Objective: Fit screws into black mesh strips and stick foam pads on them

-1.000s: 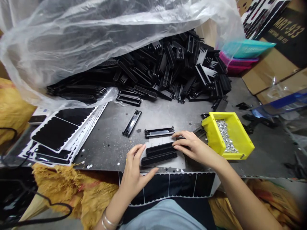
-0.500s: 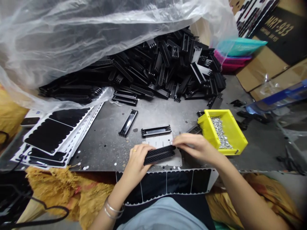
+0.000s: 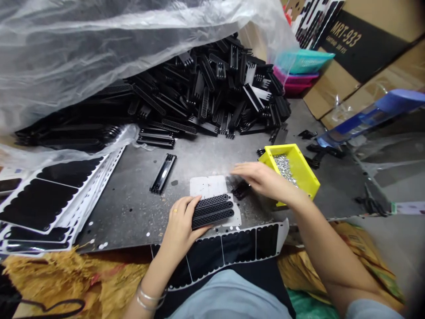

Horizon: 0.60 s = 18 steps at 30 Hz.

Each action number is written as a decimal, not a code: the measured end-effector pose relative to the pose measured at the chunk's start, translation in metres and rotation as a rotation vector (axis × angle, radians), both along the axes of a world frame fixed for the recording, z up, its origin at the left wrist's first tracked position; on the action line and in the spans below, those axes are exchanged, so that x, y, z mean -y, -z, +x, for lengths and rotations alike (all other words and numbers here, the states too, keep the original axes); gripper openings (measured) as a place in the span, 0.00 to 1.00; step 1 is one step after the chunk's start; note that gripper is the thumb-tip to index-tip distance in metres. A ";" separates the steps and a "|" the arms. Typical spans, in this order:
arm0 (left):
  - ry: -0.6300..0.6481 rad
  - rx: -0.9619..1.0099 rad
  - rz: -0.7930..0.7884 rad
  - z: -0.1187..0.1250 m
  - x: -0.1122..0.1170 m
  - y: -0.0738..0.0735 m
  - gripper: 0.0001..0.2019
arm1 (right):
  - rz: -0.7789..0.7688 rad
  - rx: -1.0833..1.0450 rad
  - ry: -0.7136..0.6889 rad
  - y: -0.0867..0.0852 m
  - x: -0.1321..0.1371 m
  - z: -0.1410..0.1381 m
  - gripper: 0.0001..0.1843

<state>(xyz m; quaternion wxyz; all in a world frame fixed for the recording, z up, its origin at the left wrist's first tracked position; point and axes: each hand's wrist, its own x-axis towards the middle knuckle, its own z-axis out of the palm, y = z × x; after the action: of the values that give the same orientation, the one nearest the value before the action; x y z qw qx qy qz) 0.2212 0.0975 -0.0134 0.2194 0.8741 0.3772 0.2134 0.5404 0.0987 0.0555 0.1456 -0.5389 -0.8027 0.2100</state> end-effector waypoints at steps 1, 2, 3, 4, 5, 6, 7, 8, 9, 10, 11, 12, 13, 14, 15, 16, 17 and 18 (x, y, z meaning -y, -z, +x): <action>0.013 0.013 -0.035 0.000 -0.002 0.000 0.38 | 0.036 0.086 0.025 -0.001 0.005 0.009 0.24; 0.011 0.024 -0.059 0.000 -0.004 0.000 0.37 | 0.056 0.171 0.031 0.000 0.009 0.016 0.24; 0.001 0.031 -0.072 0.000 -0.006 0.000 0.36 | 0.066 0.242 0.030 0.001 0.012 0.020 0.24; -0.006 0.034 -0.078 0.000 -0.008 -0.001 0.35 | 0.074 0.291 0.031 0.002 0.014 0.021 0.23; -0.010 0.036 -0.081 0.001 -0.009 -0.001 0.35 | 0.085 0.317 0.041 0.005 0.014 0.020 0.22; -0.011 0.034 -0.084 0.001 -0.011 -0.002 0.35 | 0.093 0.324 0.055 0.007 0.013 0.016 0.20; -0.005 0.033 -0.087 0.002 -0.013 -0.003 0.34 | 0.092 0.314 0.061 0.009 0.011 0.012 0.19; 0.002 0.030 -0.093 0.003 -0.014 -0.004 0.34 | 0.081 0.292 0.058 0.011 0.008 0.007 0.18; 0.011 0.027 -0.100 0.004 -0.016 -0.005 0.34 | 0.063 0.266 0.049 0.012 0.004 0.003 0.17; 0.015 0.021 -0.109 0.004 -0.016 -0.005 0.34 | 0.039 0.241 0.037 0.014 0.000 -0.002 0.17; 0.011 0.014 -0.116 0.005 -0.016 -0.005 0.34 | 0.012 0.219 0.024 0.014 -0.005 -0.005 0.17; 0.003 0.004 -0.120 0.005 -0.015 -0.006 0.35 | -0.015 0.200 0.015 0.015 -0.009 -0.008 0.17; -0.007 -0.008 -0.124 0.005 -0.013 -0.006 0.36 | -0.040 0.183 0.007 0.016 -0.014 -0.010 0.16; -0.017 -0.020 -0.129 0.005 -0.011 -0.007 0.39 | -0.063 0.170 -0.001 0.016 -0.018 -0.012 0.16; -0.019 -0.028 -0.136 0.005 -0.009 -0.008 0.43 | -0.081 0.161 -0.011 0.017 -0.022 -0.013 0.16; -0.014 -0.029 -0.144 0.003 -0.008 -0.010 0.49 | -0.093 0.153 -0.022 0.017 -0.025 -0.014 0.17; -0.004 -0.022 -0.153 0.001 -0.008 -0.012 0.56 | -0.098 0.146 -0.034 0.017 -0.028 -0.015 0.17; -0.008 -0.002 -0.153 -0.001 -0.010 -0.015 0.60 | -0.098 0.141 -0.044 0.018 -0.032 -0.017 0.18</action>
<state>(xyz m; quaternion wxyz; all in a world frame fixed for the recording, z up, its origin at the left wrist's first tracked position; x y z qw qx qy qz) 0.2197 0.1075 0.0016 0.2844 0.8534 0.3963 0.1840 0.5236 0.1304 0.0377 0.0578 -0.5409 -0.8114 0.2137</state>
